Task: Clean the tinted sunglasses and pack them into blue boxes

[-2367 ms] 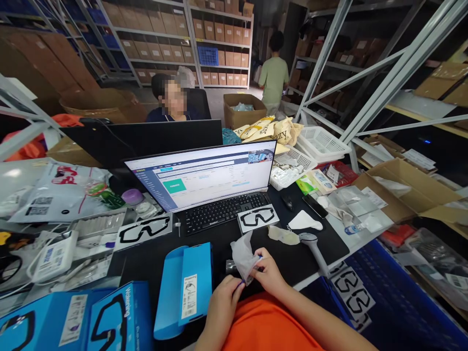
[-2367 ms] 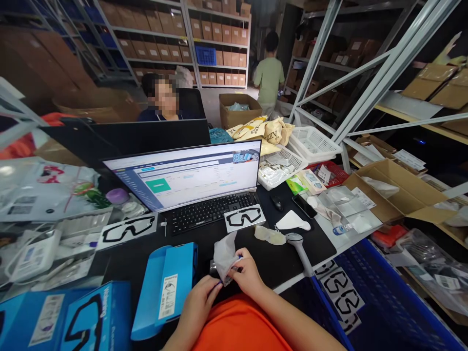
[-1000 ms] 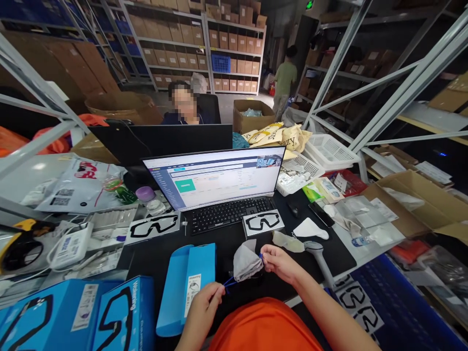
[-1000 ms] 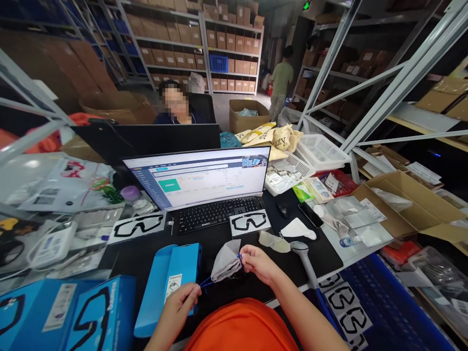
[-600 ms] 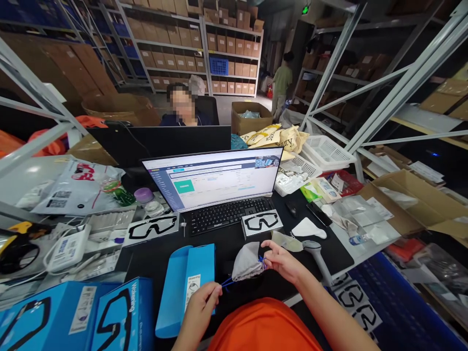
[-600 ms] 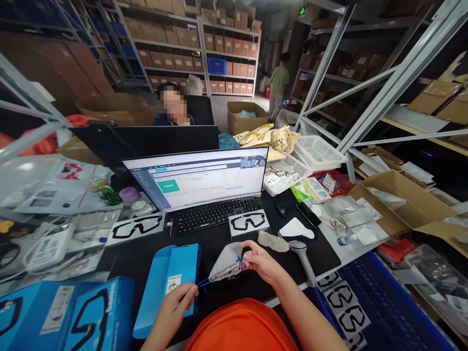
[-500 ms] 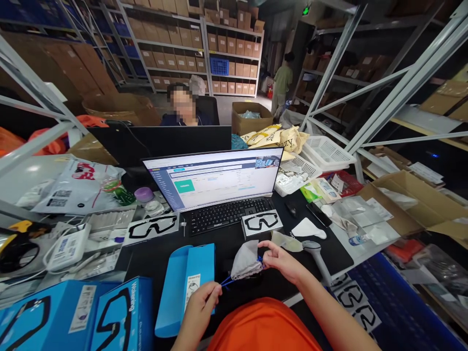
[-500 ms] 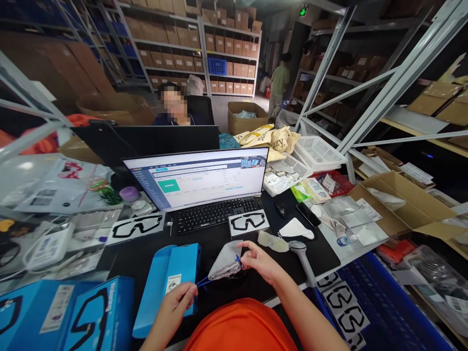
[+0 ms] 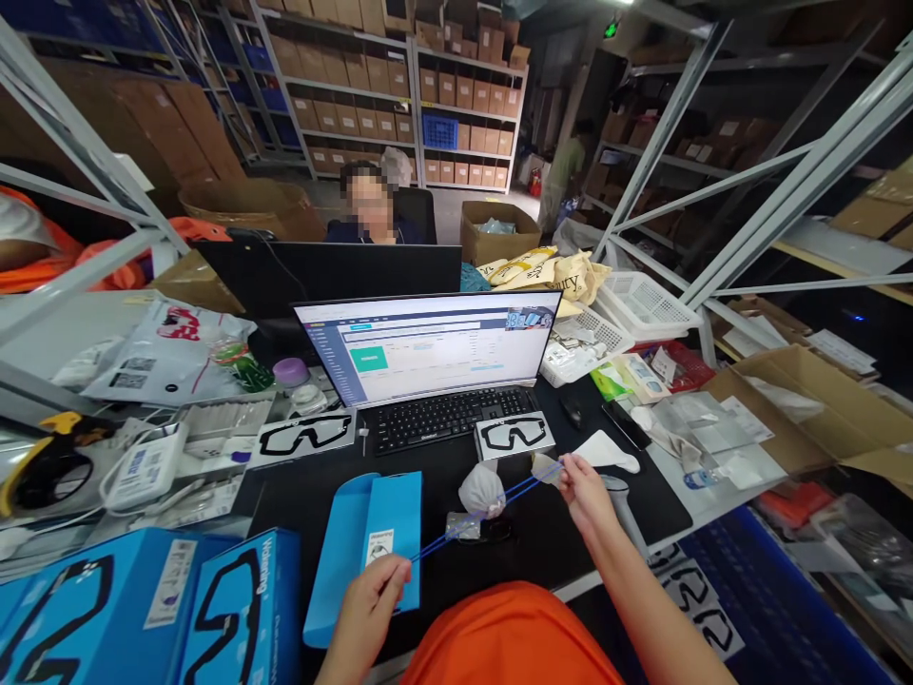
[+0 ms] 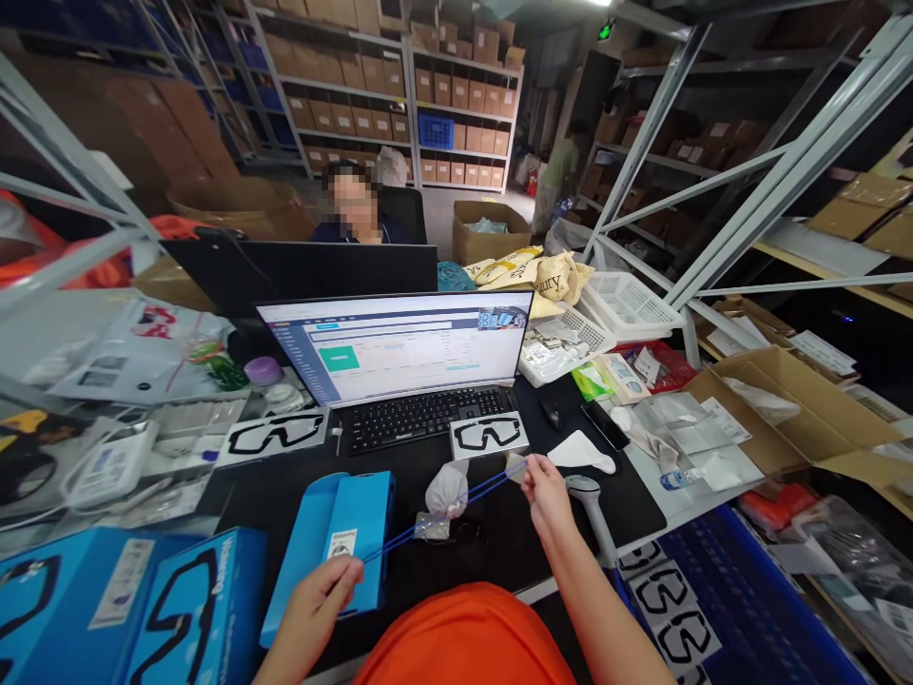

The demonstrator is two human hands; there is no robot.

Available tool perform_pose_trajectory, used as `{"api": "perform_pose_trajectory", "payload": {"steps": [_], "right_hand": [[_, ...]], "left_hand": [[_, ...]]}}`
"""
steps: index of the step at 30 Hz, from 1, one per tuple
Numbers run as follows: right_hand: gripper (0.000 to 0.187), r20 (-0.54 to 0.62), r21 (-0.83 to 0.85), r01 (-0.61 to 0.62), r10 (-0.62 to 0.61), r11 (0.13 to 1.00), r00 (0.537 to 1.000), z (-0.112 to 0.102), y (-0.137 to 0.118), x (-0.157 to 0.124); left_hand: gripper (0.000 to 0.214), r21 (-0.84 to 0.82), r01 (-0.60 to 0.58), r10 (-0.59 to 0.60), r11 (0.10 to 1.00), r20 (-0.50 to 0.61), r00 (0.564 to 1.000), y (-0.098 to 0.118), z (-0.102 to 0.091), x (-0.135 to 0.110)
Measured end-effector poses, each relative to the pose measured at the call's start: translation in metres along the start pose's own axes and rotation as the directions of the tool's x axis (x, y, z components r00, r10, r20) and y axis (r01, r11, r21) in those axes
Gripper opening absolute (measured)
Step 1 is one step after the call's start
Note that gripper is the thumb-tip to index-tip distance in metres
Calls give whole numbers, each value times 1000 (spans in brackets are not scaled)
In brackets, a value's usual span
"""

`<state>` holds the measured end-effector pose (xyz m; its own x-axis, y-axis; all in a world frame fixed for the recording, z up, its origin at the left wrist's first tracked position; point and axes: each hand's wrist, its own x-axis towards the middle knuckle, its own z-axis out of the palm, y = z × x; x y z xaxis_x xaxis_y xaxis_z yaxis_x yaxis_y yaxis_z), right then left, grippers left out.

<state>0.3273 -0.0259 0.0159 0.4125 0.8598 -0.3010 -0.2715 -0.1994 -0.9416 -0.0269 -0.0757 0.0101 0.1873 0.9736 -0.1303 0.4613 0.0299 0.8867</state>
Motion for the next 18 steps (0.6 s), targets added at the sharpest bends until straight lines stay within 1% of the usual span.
{"api": "perform_pose_trajectory", "payload": {"steps": [3,7,8,10,12,14,16,18], "right_hand": [[41,-99,90,-19,28,996,995,-15,5,8],[32,-177,144,-73,98,987,979,-22,19,11],[30,-191,146,-88,116,985,975,-23,23,11],[27,-206,132,-119,145,984,968,-27,28,10],[25,-202,93,-143,159,985,966,-31,33,7],[25,-181,24,-152,154,988,971,-37,36,0],[24,-153,-71,-149,137,986,979,-43,39,-6],[22,-116,-184,-136,116,974,987,-43,39,-10]], "left_hand": [[64,3,14,-14,1000,36,999,-8,-4,-4],[63,28,12,-14,1000,91,996,-12,0,-9],[62,38,10,-15,999,124,992,-12,2,-10],[57,63,-6,-9,998,229,973,-8,7,-11],[50,93,-41,6,995,344,939,-1,14,-12],[45,128,-84,22,988,427,904,7,22,-12],[41,160,-116,25,980,481,876,16,29,-12],[37,178,-130,21,975,511,859,22,33,-11]]}}
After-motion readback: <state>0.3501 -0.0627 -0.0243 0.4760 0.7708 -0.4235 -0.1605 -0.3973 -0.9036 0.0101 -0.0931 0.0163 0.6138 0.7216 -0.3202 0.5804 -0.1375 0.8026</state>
